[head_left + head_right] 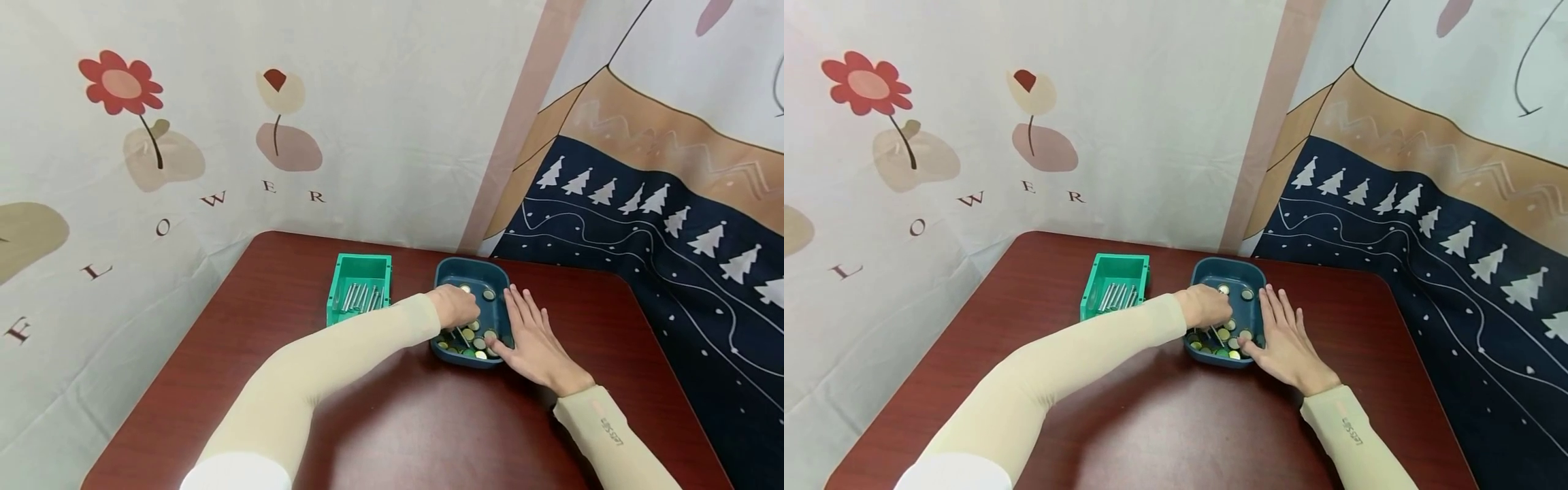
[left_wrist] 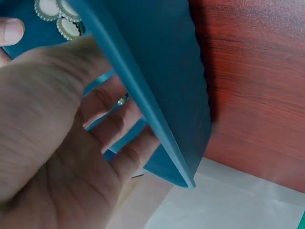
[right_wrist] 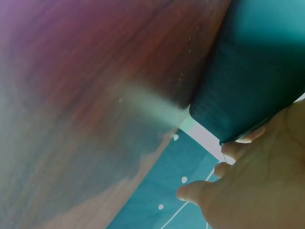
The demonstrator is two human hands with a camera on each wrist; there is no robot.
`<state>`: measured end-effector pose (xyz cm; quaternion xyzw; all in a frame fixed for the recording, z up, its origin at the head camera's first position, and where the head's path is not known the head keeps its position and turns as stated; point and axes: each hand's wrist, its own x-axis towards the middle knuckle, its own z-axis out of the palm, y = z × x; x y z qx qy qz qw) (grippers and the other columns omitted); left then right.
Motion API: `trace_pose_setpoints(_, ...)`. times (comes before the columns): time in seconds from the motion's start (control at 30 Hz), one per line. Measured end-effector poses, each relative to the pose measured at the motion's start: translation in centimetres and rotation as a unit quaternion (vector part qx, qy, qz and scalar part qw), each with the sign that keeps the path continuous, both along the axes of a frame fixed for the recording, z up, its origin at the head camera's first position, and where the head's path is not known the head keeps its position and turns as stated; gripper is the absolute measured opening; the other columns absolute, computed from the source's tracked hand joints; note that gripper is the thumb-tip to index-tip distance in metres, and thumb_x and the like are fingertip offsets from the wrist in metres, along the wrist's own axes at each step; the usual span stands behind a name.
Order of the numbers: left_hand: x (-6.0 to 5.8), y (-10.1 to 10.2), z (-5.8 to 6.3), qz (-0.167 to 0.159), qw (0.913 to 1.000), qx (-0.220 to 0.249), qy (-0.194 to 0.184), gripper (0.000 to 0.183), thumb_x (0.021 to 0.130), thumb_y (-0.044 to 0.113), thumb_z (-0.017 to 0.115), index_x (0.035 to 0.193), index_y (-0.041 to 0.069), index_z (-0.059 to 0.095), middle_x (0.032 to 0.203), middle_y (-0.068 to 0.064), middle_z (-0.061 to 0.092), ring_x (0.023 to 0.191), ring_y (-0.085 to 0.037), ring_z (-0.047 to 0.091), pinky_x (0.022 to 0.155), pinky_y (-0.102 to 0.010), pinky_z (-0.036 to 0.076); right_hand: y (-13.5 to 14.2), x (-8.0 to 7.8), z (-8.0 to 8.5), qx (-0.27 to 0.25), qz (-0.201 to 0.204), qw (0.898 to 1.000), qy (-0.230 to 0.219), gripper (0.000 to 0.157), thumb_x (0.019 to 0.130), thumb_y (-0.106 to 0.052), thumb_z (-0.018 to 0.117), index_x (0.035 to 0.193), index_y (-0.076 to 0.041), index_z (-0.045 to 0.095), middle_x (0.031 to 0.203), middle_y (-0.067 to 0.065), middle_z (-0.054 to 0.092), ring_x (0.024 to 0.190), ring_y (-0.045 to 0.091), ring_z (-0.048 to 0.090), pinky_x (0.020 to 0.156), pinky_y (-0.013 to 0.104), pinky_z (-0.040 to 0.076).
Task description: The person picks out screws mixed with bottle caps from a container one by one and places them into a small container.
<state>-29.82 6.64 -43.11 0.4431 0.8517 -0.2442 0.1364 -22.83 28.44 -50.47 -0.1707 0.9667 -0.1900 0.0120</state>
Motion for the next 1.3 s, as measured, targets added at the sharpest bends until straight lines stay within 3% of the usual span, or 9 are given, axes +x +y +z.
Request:
trace_pose_setpoints(0.07, -0.4, 0.1, -0.3, -0.005, 0.9998, 0.017, 0.004, 0.021, 0.117, 0.020, 0.074, 0.132, 0.025, 0.088, 0.130, 0.005, 0.085, 0.109, -0.010, 0.077, 0.097, -0.032, 0.070, 0.1, 0.0, 0.0, 0.000, 0.000, 1.000, -0.002, 0.107, 0.114, -0.062, 0.065, 0.187, -0.004, 0.012, 0.198, 0.021, 0.007, 0.182, 0.054, 0.005, 0.137, 0.090, 0.013)
trace_pose_setpoints(0.1, -1.1, 0.3, -1.1, -0.006, 0.9995, 0.029, 0.008, 0.021, 0.116, 0.021, 0.075, 0.131, 0.027, 0.088, 0.127, 0.007, 0.085, 0.106, -0.009, 0.077, 0.096, -0.032, 0.070, 0.1, 0.0, -0.1, 0.000, 0.000, 1.000, -0.002, 0.107, 0.114, -0.062, 0.065, 0.187, -0.004, 0.012, 0.198, 0.021, 0.007, 0.182, 0.054, 0.005, 0.137, 0.090, 0.013)
trace_pose_setpoints(0.23, -1.6, 0.4, -1.2, -0.005, 0.9982, 0.059, 0.014, 0.025, 0.114, 0.029, 0.079, 0.138, 0.029, 0.086, 0.129, 0.008, 0.085, 0.109, -0.008, 0.080, 0.099, -0.030, 0.070, 0.1, 0.0, -0.2, 0.000, 0.002, 1.000, 0.001, 0.107, 0.114, -0.062, 0.065, 0.187, -0.005, 0.011, 0.198, 0.020, 0.007, 0.182, 0.054, 0.006, 0.137, 0.090, 0.013)
trace_pose_setpoints(0.4, -1.1, -0.2, 0.1, 0.010, 0.9949, 0.100, 0.006, 0.032, 0.109, 0.030, 0.085, 0.141, 0.025, 0.086, 0.134, 0.007, 0.085, 0.112, -0.008, 0.081, 0.104, -0.028, 0.069, 0.1, -0.1, -0.1, -0.001, 0.003, 1.000, 0.002, 0.108, 0.113, -0.063, 0.065, 0.188, -0.006, 0.011, 0.198, 0.020, 0.007, 0.182, 0.054, 0.006, 0.136, 0.090, 0.013)
trace_pose_setpoints(0.7, -1.1, -1.3, 0.6, 0.019, 0.9873, 0.151, -0.044, 0.016, 0.111, 0.020, 0.082, 0.125, 0.021, 0.090, 0.120, 0.005, 0.088, 0.094, -0.009, 0.074, 0.095, -0.026, 0.068, 0.0, -0.2, 0.1, 0.006, 0.002, 1.000, -0.008, 0.108, 0.114, -0.063, 0.064, 0.188, -0.006, 0.009, 0.198, 0.021, 0.006, 0.182, 0.055, 0.005, 0.137, 0.091, 0.013)
trace_pose_setpoints(0.9, -1.0, -2.2, 1.2, 0.049, 0.9778, 0.187, -0.080, 0.022, 0.111, 0.016, 0.081, 0.131, 0.020, 0.088, 0.129, 0.004, 0.086, 0.108, -0.009, 0.078, 0.099, -0.026, 0.067, -0.2, -0.2, 0.1, 0.005, 0.001, 1.000, -0.014, 0.110, 0.113, -0.064, 0.064, 0.188, -0.006, 0.009, 0.198, 0.021, 0.005, 0.182, 0.054, 0.004, 0.136, 0.091, 0.011)
trace_pose_setpoints(1.17, -0.8, -3.2, 1.7, 0.064, 0.9740, 0.205, -0.072, 0.034, 0.110, 0.020, 0.082, 0.144, 0.018, 0.082, 0.137, 0.000, 0.085, 0.119, -0.012, 0.081, 0.105, -0.028, 0.068, -0.2, -0.3, 0.1, 0.007, 0.002, 1.000, -0.010, 0.109, 0.113, -0.062, 0.065, 0.187, -0.004, 0.010, 0.197, 0.022, 0.006, 0.181, 0.055, 0.004, 0.136, 0.091, 0.011)
trace_pose_setpoints(1.3, -0.7, -3.7, 2.1, 0.082, 0.9674, 0.224, -0.084, 0.027, 0.110, 0.021, 0.083, 0.136, 0.016, 0.085, 0.129, 0.000, 0.085, 0.116, -0.013, 0.079, 0.102, -0.028, 0.068, -0.2, -0.2, 0.2, 0.008, 0.002, 1.000, -0.006, 0.109, 0.113, -0.061, 0.065, 0.187, -0.004, 0.010, 0.197, 0.023, 0.007, 0.181, 0.055, 0.005, 0.136, 0.091, 0.012)
